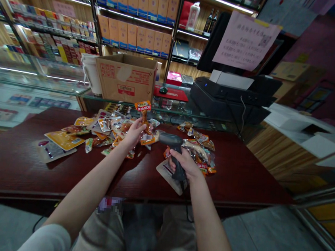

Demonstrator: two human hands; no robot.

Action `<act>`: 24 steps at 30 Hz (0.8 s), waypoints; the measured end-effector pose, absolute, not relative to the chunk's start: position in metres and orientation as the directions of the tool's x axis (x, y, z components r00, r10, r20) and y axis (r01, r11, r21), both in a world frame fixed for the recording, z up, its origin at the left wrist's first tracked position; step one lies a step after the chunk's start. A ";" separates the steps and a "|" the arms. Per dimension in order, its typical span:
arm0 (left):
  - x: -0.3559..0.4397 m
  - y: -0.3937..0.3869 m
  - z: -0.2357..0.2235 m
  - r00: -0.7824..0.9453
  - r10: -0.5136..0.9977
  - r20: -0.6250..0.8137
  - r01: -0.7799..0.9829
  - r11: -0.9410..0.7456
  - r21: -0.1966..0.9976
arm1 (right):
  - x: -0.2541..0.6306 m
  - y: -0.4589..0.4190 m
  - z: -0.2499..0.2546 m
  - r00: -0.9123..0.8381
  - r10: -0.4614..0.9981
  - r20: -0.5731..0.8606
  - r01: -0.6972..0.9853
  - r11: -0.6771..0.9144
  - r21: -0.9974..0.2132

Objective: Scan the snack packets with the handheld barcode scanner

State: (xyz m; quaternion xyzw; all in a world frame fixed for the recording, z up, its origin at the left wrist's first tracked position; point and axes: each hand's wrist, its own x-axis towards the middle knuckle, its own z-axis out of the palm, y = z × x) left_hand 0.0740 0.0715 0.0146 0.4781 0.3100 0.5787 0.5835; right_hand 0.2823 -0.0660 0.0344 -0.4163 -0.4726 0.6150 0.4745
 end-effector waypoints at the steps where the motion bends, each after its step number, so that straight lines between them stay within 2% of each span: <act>1: 0.074 0.072 0.015 0.112 0.970 0.216 -0.313 -0.172 0.934 | 0.283 -0.068 0.035 -0.193 0.980 -0.054 -0.212 -0.095 -0.973; 3: 0.072 0.071 0.017 0.045 0.955 0.293 -0.106 -0.287 0.952 | 0.289 -0.072 0.036 -0.172 0.984 -0.035 -0.253 -0.078 -0.964; 5: 0.071 0.065 0.023 -0.016 0.913 0.408 0.191 -0.397 0.898 | 0.298 -0.075 0.037 -0.142 0.990 -0.018 -0.292 -0.059 -0.955; 7: 0.072 0.054 0.031 -0.020 0.857 0.515 0.509 -0.434 0.743 | 0.310 -0.078 0.038 -0.100 0.995 -0.005 -0.324 -0.038 -0.945; 9: 0.077 0.039 0.038 0.035 0.832 0.553 0.762 -0.380 0.523 | 0.324 -0.080 0.039 -0.052 0.999 0.002 -0.338 -0.016 -0.941; 12: 0.092 0.020 0.037 0.150 0.861 0.485 0.934 -0.284 0.216 | 0.346 -0.080 0.039 0.022 1.000 0.011 -0.344 0.017 -0.939; 15: 0.108 0.011 0.024 0.247 0.900 0.360 0.955 -0.288 0.065 | 0.364 -0.079 0.036 0.060 0.998 0.010 -0.355 0.031 -0.934; 17: 0.114 0.013 0.012 0.290 0.912 0.291 0.944 -0.323 0.073 | 0.373 -0.078 0.032 0.047 0.999 -0.002 -0.360 0.015 -0.933; 19: 0.114 0.019 0.001 0.302 0.909 0.288 0.918 -0.359 0.169 | 0.382 -0.077 0.028 0.025 0.999 -0.024 -0.359 -0.013 -0.933; 24: 0.108 0.031 -0.010 0.190 0.818 0.544 0.684 -0.507 0.524 | 0.397 -0.070 0.019 0.096 0.995 0.011 -0.401 0.049 -0.915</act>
